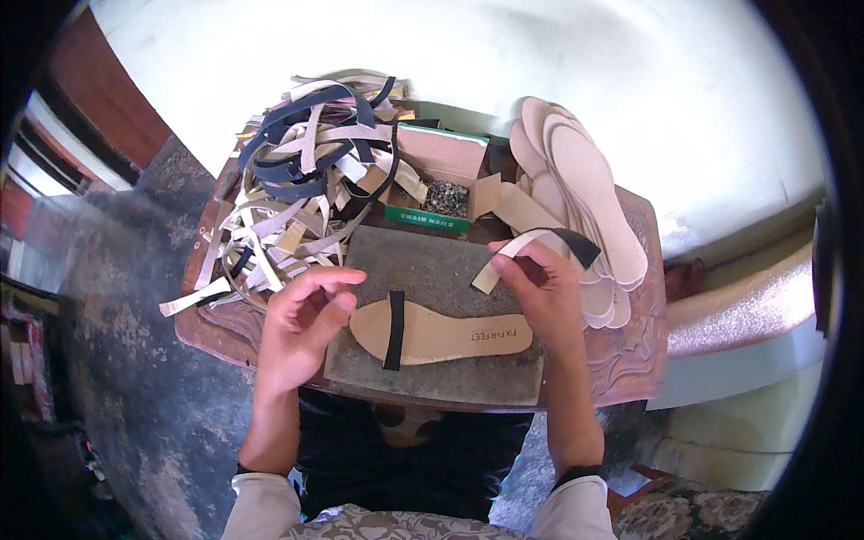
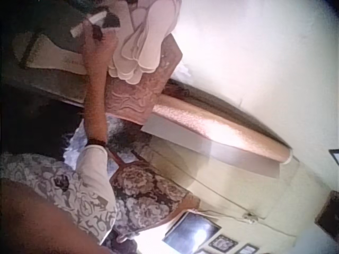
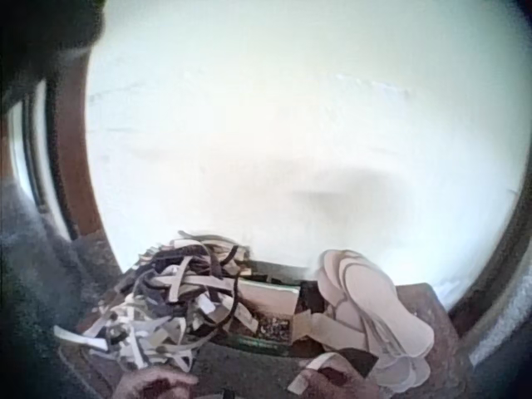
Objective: The person assembles a sandal by hand, attaching black and beige straps to a beige sole. They position the straps across the sole and secure them with small metal fasteners, working over a wooden table with a pile of straps and a stack of soles nearby.
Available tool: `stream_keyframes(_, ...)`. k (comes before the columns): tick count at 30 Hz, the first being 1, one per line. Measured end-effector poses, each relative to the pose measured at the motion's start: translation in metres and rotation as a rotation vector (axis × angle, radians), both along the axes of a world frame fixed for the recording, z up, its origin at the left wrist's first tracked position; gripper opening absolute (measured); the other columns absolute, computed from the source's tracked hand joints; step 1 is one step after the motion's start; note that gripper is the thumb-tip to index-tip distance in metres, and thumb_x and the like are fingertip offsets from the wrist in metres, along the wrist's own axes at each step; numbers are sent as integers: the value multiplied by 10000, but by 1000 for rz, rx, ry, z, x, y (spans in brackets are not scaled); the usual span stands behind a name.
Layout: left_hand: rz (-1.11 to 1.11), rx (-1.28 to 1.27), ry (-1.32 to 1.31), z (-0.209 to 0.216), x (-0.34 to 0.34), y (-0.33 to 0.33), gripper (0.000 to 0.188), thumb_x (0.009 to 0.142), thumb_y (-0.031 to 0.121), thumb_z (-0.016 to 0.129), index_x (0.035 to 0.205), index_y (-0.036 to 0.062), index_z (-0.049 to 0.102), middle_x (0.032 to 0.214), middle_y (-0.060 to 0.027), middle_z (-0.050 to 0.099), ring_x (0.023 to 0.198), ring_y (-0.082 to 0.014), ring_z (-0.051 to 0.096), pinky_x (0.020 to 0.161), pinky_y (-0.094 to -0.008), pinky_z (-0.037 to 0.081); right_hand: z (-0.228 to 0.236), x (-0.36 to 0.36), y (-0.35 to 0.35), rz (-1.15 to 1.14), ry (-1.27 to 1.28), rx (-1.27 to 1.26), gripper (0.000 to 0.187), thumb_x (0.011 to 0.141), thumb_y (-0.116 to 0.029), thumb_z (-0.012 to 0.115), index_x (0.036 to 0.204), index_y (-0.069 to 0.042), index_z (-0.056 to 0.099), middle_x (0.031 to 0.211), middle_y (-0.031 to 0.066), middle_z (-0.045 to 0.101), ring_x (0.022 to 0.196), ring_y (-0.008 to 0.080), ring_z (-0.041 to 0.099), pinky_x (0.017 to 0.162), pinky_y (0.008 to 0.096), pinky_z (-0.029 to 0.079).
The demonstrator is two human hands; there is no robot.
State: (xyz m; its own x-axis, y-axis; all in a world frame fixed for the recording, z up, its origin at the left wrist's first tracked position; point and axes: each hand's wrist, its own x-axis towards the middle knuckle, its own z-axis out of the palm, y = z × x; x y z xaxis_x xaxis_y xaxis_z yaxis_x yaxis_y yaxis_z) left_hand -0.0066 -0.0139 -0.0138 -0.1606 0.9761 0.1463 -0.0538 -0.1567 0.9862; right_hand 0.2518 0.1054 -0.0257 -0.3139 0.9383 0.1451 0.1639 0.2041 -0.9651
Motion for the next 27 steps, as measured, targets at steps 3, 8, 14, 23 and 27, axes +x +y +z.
stream_keyframes(3,-26,-88,277,-22,-5,8,279,902,-7,585,1176,38,605,870,7,550,790,-58,505,698,-212,415,4,-4,-1,63,-1,-175,199,841,-94,705,1013,-3,666,865,39,671,774,105,606,714,254,482)
stream_keyframes(8,-123,-129,905,-33,7,18,557,702,210,787,1197,43,591,1052,-136,529,1012,-317,534,876,-375,427,-36,-11,2,112,10,-123,202,864,-133,674,1029,-22,641,810,26,629,706,91,561,675,254,471)
stream_keyframes(14,-135,-90,939,-28,16,19,497,710,232,809,1090,26,564,1025,-118,550,1012,-287,553,890,-372,428,-31,-20,-6,181,-94,-173,191,886,-138,644,1056,-53,623,788,17,599,689,79,538,631,242,447)
stream_keyframes(23,-272,-223,355,-40,16,23,377,773,85,780,1016,50,493,945,-35,568,1010,-122,562,865,-283,449,-23,-19,-11,311,-123,-441,243,893,-172,654,1109,-65,630,885,30,631,821,96,606,734,271,511)
stream_keyframes(27,-351,-266,269,-42,12,28,368,776,64,774,1005,61,487,954,-22,578,990,-112,557,851,-271,453,-16,-20,-11,367,-145,-473,251,885,-168,665,1102,-51,624,891,21,629,838,99,607,713,276,520)
